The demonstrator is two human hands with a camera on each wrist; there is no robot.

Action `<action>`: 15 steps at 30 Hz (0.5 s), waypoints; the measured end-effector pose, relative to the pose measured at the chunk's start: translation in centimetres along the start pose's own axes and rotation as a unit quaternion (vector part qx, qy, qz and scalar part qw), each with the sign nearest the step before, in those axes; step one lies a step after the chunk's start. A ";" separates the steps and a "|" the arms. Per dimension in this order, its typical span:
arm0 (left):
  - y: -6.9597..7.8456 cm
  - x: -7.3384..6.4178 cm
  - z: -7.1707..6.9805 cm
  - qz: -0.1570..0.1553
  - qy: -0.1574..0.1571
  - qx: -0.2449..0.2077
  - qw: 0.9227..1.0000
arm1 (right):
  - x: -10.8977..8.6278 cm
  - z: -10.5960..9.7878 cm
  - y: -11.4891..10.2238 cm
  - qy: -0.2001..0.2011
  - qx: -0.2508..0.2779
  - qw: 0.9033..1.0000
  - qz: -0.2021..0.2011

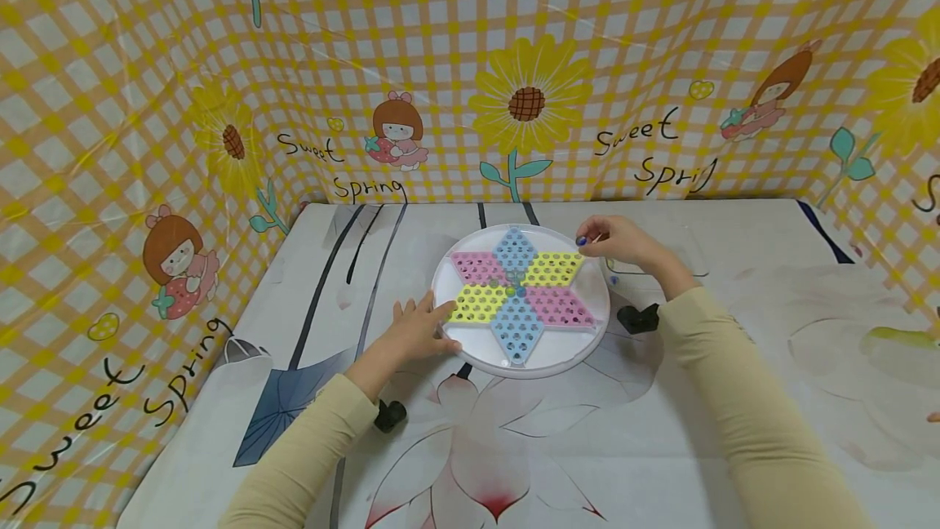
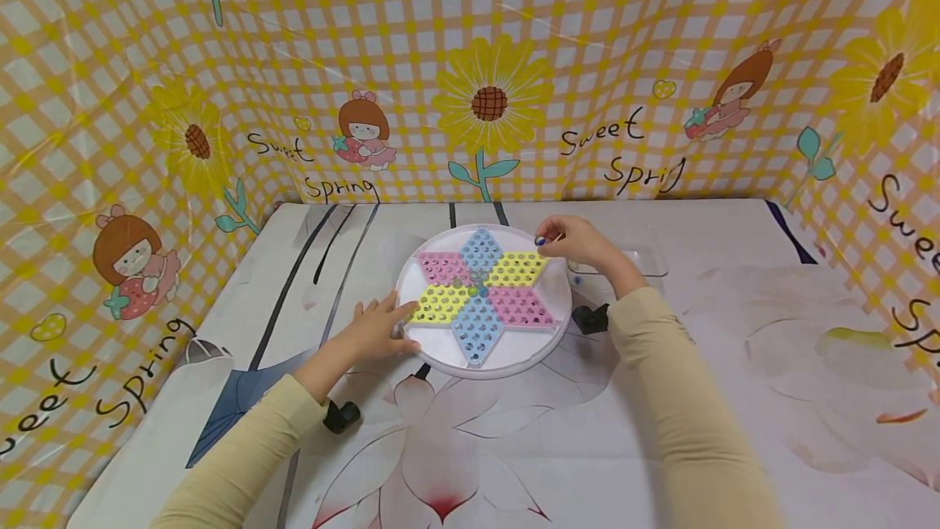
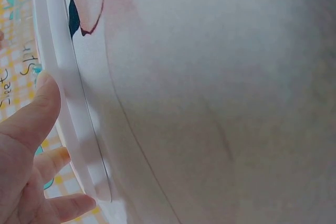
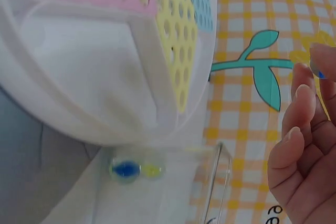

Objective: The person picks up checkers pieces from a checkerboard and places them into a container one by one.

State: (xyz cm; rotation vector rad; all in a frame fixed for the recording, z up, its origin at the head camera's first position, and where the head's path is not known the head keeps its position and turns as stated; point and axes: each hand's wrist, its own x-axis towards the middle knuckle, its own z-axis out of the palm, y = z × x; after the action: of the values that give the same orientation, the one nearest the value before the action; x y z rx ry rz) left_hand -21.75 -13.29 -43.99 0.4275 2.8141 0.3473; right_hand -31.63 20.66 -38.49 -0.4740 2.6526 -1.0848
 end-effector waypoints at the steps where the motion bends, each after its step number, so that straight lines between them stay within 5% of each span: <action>1: 0.0 0.0 0.0 0.000 -0.001 0.000 1.000 | -0.1 -0.2 0.2 0.001 0.000 1.000 0.004; 15: 0.0 0.1 0.1 -0.005 -0.001 0.001 1.000 | -1.5 -2.1 2.3 0.014 0.000 1.000 0.014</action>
State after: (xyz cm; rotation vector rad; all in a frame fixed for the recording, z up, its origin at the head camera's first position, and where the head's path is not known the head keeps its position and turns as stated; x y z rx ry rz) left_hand -21.79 -13.24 -44.11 0.4142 2.8139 0.3428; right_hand -31.44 24.09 -38.48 -0.4221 2.6749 -1.0920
